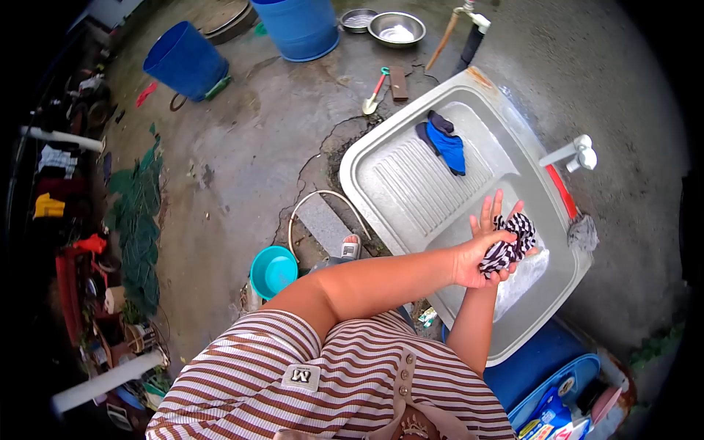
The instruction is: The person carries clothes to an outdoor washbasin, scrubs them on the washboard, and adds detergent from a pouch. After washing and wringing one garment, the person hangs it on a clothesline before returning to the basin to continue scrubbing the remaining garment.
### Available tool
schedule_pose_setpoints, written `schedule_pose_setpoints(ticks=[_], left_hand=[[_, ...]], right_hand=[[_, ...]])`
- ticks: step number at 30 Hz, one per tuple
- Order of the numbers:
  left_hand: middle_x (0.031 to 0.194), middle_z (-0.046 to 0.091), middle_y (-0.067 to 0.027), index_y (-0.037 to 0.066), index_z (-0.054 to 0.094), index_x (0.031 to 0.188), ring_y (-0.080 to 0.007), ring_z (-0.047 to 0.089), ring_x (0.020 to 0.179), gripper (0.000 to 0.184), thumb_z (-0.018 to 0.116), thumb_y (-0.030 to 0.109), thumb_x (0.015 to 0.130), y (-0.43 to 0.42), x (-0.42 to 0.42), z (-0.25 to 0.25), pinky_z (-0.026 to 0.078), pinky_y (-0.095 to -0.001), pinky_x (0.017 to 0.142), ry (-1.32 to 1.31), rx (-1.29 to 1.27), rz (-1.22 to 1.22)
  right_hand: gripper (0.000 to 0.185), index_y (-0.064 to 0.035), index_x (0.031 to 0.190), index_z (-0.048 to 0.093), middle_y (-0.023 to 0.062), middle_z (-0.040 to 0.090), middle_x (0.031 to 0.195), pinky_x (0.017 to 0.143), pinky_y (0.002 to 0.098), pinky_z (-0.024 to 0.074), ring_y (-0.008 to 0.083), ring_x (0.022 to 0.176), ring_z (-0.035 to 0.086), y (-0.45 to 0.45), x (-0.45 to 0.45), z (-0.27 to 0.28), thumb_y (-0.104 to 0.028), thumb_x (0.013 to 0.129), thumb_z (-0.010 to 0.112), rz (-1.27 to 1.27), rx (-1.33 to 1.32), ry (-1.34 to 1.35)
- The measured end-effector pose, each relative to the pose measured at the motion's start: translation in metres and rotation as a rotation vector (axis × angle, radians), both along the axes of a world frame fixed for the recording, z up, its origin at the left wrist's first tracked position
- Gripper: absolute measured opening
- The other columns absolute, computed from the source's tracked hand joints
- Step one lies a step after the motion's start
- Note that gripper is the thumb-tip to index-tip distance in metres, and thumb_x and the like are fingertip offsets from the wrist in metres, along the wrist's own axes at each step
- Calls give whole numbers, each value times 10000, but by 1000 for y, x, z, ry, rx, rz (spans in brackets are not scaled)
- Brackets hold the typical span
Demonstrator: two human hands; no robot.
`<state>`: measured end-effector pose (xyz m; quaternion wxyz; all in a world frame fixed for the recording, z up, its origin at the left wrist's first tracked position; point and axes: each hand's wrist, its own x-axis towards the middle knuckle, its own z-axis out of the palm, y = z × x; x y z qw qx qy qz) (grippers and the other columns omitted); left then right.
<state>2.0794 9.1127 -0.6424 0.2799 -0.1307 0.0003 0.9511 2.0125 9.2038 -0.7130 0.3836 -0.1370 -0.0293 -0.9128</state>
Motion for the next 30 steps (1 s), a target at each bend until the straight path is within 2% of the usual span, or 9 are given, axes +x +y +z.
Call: schedule_pose_setpoints(ticks=[3,5,9,12,16,19,22,24,30], left_hand=[[974,709,-114,87,614,1181,-228,709,834,361,672,353,944,-27,23,21,576,-293,558,109,13,224],[1117,690,-132,78,575,1242,-259,709,942,353,659,289,971,-55,45,55,597,-317,588,131,-4,293],[1155,646,-125,44,558,1215,-177,643,843,332,703,216,970,-125,72,48,483,-214,493,231,133,294],[943,611,-72,47,568,1028,-103,546,665,203,707,176,957,-193,110,65,362,-193,425,190,-314,438],[753,536,-21,106,541,945,-86,500,588,145,667,91,876,-294,164,62,317,-226,414,126,-972,608],[765,588,13,107,611,1067,-112,531,605,248,703,162,843,-350,210,73,412,-288,465,-355,-1531,817],[1056,729,-197,12,565,1201,-345,717,951,477,721,316,870,-442,259,-11,554,-426,775,-438,-2178,1033],[1125,687,-316,-43,540,1159,-444,679,1074,497,650,376,915,-477,301,-30,543,-498,850,-876,-2126,897],[968,720,-275,-50,542,1142,-439,703,937,481,638,371,927,-498,438,-2,547,-511,801,-1318,-2080,960]], right_hand=[[626,-173,1471,452,124,350,1567,1134,660,368,377,1434,350,-42,-7,22,-311,933,739,235,-281,-103],[436,-112,1315,482,84,463,1081,930,476,540,230,951,492,-74,-10,70,-36,933,678,339,-109,12],[381,-112,1163,431,76,448,978,704,310,540,151,793,493,-150,8,124,-79,916,720,350,253,402],[307,-97,1140,455,84,508,932,615,317,542,141,701,516,-231,30,151,-125,950,693,386,463,791],[151,-65,1121,524,19,532,801,588,272,502,89,649,522,-355,89,161,-7,998,591,407,627,1151],[86,-72,1036,536,9,571,754,570,285,462,81,643,539,-460,150,138,-35,992,600,149,633,1485],[138,-45,1045,536,206,693,860,694,441,530,384,803,709,-546,233,111,-30,935,620,-257,645,1724],[222,-49,1103,505,238,695,901,748,506,524,449,869,685,-582,289,102,-31,920,628,-240,770,1792],[436,-80,1294,466,254,659,1138,808,494,547,432,1021,667,-644,411,86,-125,926,694,62,585,1862]])
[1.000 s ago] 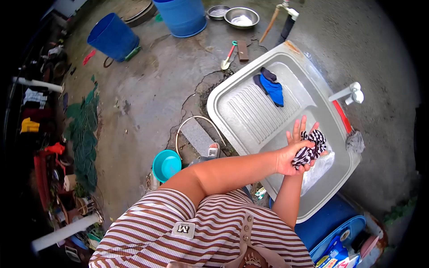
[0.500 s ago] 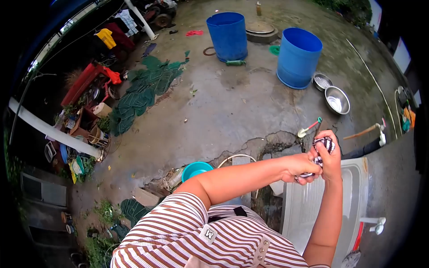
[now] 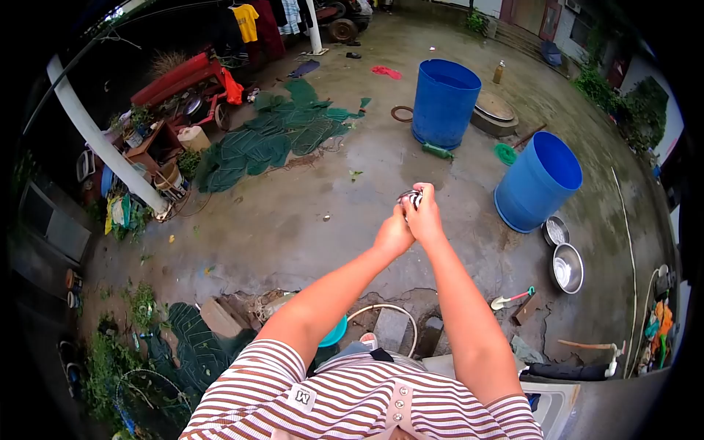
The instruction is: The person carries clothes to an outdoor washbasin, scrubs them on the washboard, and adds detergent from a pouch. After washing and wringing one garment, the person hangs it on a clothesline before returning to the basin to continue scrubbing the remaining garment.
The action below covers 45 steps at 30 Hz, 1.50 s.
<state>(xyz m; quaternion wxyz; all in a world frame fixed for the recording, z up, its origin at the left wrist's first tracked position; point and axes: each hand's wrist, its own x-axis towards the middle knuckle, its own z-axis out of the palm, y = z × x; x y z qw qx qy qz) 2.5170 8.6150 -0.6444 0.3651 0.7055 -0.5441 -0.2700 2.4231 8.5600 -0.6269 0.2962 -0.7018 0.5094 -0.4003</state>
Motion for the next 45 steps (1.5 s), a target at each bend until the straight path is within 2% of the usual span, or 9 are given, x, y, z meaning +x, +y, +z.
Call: schedule_pose_setpoints(ticks=[4,15,25,31,34,37,40,42,45], left_hand=[[727,599,-20,113,576,1073,-88,528,537,347,744,355,891,14,132,3,400,-271,432,547,-5,268],[741,615,-41,112,599,896,-130,541,548,276,743,346,920,200,360,-71,339,-213,379,1414,-281,906],[802,582,-39,61,650,1109,-125,534,641,311,666,339,970,-36,327,-59,409,-225,440,1941,-411,524],[879,621,-71,46,655,1148,-194,621,784,347,653,337,959,-233,244,-2,606,-344,713,2277,-135,-44],[1155,677,-122,47,657,1188,-321,635,1128,435,685,371,900,-306,206,10,410,-565,1122,2292,-261,-308],[1440,561,-184,18,669,1188,-386,415,1438,469,712,355,865,-359,197,42,197,-622,1252,2254,-326,-492],[1417,530,-169,36,459,1432,-253,566,1089,666,751,272,882,-398,225,58,577,-345,828,2162,-200,-622],[1196,590,-130,23,404,1451,-77,443,594,679,752,255,917,-420,267,45,386,-213,477,2169,75,-739],[918,538,-57,-17,522,1252,-95,486,620,435,727,195,932,-463,329,56,381,-231,476,1891,42,-478]], right_hand=[[857,-143,1578,236,231,461,1476,941,462,544,351,1294,549,-22,8,25,-255,916,769,235,35,-114],[590,-33,1489,426,153,589,1383,952,414,531,266,1181,626,-127,-177,-137,-301,1010,643,-130,805,-252],[350,-101,1330,563,113,676,1205,805,371,572,222,970,672,-303,-110,-227,-266,1028,624,-84,914,-517],[655,-35,1518,371,208,531,1433,1079,429,484,308,1244,592,-360,135,-113,-391,1027,616,810,981,-875],[1054,-97,1618,203,197,307,1622,1164,526,389,351,1462,366,-382,240,-50,-710,874,629,1353,932,-1108],[710,-124,1507,374,195,431,1523,1041,562,523,391,1334,490,-381,283,35,-533,981,620,1401,978,-1706],[254,-57,1178,482,145,554,1104,660,363,656,232,932,582,-456,302,32,-140,1005,647,1736,1183,-1780],[205,-39,1162,510,110,558,913,604,334,602,168,744,562,-493,305,70,-168,1036,608,1696,967,-1312],[197,-40,1066,568,42,556,794,559,278,510,112,664,559,-548,349,84,-235,1059,585,1402,709,-727]])
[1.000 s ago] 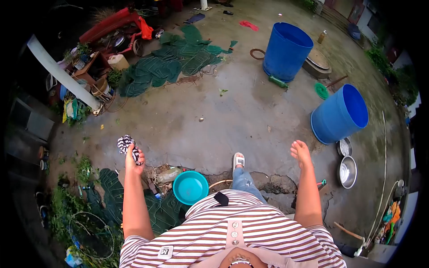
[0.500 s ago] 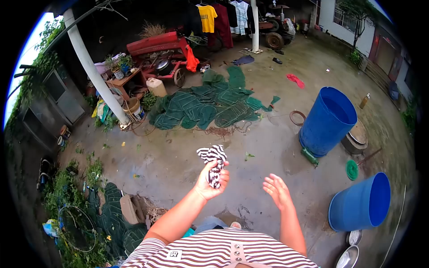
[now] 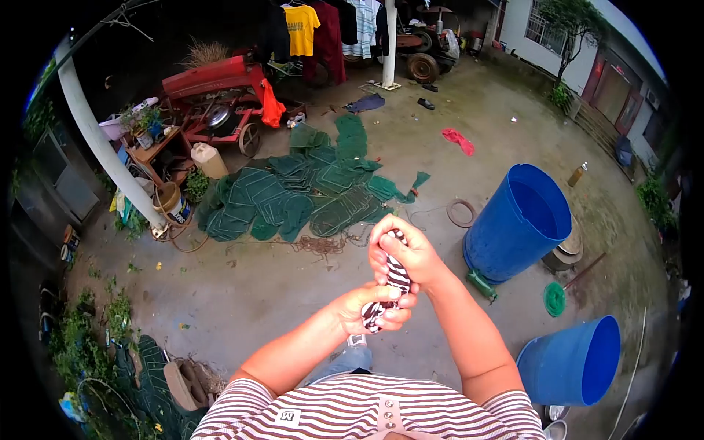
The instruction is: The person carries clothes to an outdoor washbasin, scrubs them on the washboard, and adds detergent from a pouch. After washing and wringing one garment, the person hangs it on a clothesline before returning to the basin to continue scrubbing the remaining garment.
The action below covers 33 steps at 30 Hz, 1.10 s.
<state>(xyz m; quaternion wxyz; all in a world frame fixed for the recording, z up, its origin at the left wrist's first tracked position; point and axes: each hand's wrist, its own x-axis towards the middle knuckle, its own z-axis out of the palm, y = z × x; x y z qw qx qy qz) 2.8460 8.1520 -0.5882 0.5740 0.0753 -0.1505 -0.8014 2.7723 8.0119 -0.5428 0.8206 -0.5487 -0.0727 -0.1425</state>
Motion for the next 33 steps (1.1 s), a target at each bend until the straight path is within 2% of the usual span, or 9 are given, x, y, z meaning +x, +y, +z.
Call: schedule_pose_setpoints(ticks=[3,6,9,14,17,21,24,28,33], left_hand=[[674,486,-9,46,557,913,-105,470,550,104,655,80,905,-55,49,-10,344,-252,444,-676,298,214],[702,521,-16,64,574,925,-107,485,545,64,628,90,902,-112,90,-38,338,-279,426,-936,410,485],[766,633,-100,61,564,1098,-218,611,595,177,567,178,966,-177,146,-101,482,-399,528,-1488,383,632],[857,720,-183,32,505,1262,-316,719,723,494,549,443,990,-263,230,-221,549,-482,685,-2014,135,904],[860,726,-184,-11,442,1302,-346,736,772,564,617,398,956,-300,253,-208,558,-478,689,-2123,401,793],[908,743,-158,-39,427,1283,-325,745,816,647,749,339,868,-351,275,-115,573,-439,712,-1608,608,831],[1186,704,-173,-36,453,1379,-266,697,1093,754,798,361,838,-395,282,-97,543,-362,938,-1599,400,978],[1232,698,-110,22,628,1301,-198,645,1160,504,769,286,895,-460,300,-95,499,-359,1008,-1529,323,718],[1208,671,-34,75,613,1301,-202,643,1089,340,696,175,987,-526,332,-76,515,-459,982,-802,640,1039]], right_hand=[[132,-74,1036,583,-13,533,731,533,241,463,65,569,506,-46,58,-14,-201,1063,560,-37,-286,338],[49,-68,1019,580,62,593,720,575,356,485,174,625,607,-87,136,-70,-113,1026,562,-332,-717,255],[78,-54,1025,581,259,672,870,725,513,511,464,834,657,-125,191,-91,-47,968,528,-627,-951,333],[116,-67,1076,561,226,694,872,753,518,520,438,854,685,-190,256,-114,-118,972,568,-757,-856,652],[271,-72,1203,537,232,693,984,818,499,525,430,937,682,-235,280,-133,-199,979,620,-769,-732,629],[861,-5,1528,350,278,542,1360,1051,438,474,345,1221,594,-324,290,-162,-459,910,741,-687,-460,478],[425,-14,1278,590,78,701,1081,740,315,603,164,945,688,-400,265,-155,-288,973,701,-273,-177,438],[263,-4,1222,608,75,693,1076,775,324,608,161,943,683,-492,255,-151,-170,1019,620,-335,-203,467],[204,-14,1203,615,71,685,1046,765,319,593,168,918,680,-609,253,-133,-105,1022,587,-429,83,467]])
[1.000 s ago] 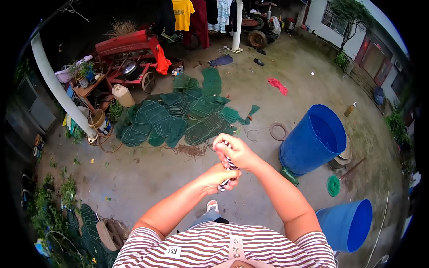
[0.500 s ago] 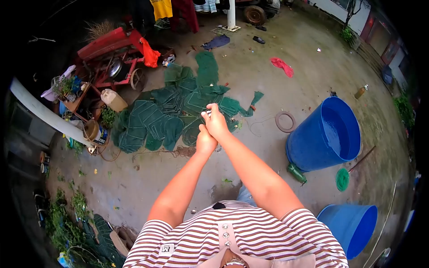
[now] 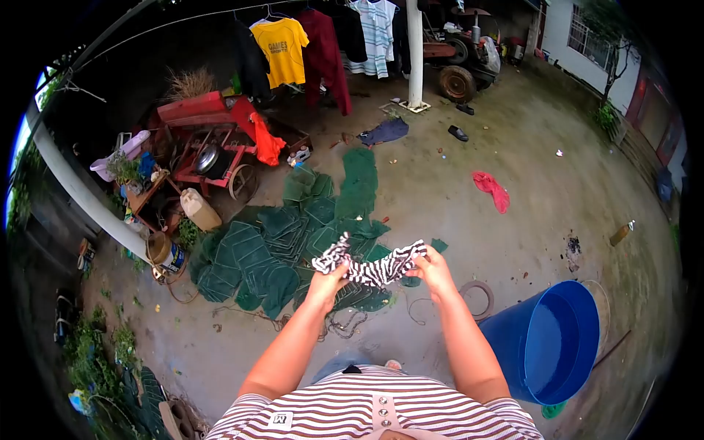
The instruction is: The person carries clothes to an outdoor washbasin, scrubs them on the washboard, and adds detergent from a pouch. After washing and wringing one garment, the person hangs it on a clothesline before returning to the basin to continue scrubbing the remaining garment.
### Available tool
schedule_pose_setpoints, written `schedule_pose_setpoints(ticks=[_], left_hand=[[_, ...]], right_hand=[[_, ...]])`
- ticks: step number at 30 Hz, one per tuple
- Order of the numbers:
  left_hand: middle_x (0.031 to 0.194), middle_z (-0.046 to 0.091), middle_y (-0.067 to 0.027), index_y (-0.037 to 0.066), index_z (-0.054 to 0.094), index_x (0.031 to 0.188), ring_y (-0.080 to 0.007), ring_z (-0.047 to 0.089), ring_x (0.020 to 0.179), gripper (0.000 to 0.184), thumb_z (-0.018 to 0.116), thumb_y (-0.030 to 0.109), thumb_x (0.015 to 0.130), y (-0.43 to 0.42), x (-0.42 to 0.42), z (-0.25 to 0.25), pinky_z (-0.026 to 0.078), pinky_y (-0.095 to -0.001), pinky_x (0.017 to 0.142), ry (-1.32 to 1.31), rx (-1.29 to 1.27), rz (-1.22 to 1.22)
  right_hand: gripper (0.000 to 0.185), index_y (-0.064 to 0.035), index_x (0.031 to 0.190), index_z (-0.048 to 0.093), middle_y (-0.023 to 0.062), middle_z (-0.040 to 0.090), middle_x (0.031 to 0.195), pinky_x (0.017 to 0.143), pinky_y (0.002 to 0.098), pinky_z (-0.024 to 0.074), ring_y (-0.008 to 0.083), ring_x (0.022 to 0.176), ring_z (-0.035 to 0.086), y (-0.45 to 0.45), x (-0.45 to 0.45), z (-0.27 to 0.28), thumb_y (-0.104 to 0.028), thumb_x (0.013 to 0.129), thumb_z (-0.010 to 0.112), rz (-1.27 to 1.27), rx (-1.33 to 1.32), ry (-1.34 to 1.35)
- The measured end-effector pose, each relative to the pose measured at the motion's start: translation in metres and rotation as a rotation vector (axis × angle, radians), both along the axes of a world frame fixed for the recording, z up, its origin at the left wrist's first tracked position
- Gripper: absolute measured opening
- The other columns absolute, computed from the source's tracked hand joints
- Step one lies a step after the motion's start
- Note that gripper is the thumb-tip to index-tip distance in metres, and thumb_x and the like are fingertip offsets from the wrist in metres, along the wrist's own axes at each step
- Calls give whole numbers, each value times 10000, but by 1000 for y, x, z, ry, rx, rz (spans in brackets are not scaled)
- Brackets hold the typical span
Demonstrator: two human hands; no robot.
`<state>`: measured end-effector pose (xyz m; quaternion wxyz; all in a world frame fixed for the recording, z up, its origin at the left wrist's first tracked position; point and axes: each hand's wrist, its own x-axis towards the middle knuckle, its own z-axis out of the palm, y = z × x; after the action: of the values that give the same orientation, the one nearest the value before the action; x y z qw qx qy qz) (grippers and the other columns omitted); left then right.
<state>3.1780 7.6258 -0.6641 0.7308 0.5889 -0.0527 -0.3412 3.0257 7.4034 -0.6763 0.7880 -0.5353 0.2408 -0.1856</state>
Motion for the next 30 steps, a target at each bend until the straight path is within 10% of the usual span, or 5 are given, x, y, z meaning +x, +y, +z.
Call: schedule_pose_setpoints(ticks=[8,15,17,24,30], left_hand=[[1314,608,-75,93,527,1331,-236,588,1213,503,602,480,1018,-89,121,51,471,-474,1046,142,-461,19],[1190,652,-40,65,574,1296,-173,636,1075,401,740,228,969,-216,187,81,535,-368,924,-38,-220,-35],[1125,683,-30,53,608,1256,-149,650,1040,379,773,150,929,-226,220,92,539,-344,912,-212,-153,-154],[1148,709,-61,10,633,1226,-142,666,1024,305,707,109,948,-263,347,128,513,-312,948,-147,-217,-252],[1211,695,-104,5,617,1285,-222,660,1117,332,584,129,978,-310,434,139,509,-405,1009,-98,-453,-7]], right_hand=[[318,-18,1245,595,89,677,1079,817,340,570,187,925,661,-113,88,20,-118,958,687,15,-455,35],[552,-41,1352,528,172,630,1279,921,378,559,243,1152,648,-124,235,74,-181,890,795,250,-859,-89],[377,-1,1209,587,132,727,1010,797,337,565,188,878,712,-151,273,84,-152,913,765,239,-740,-57],[187,13,999,656,-31,629,836,711,236,445,47,789,534,-268,366,116,-167,1012,607,138,-597,-123],[182,-41,1077,663,41,718,986,827,338,561,156,881,698,-354,457,132,-175,1045,545,243,-61,-234]])
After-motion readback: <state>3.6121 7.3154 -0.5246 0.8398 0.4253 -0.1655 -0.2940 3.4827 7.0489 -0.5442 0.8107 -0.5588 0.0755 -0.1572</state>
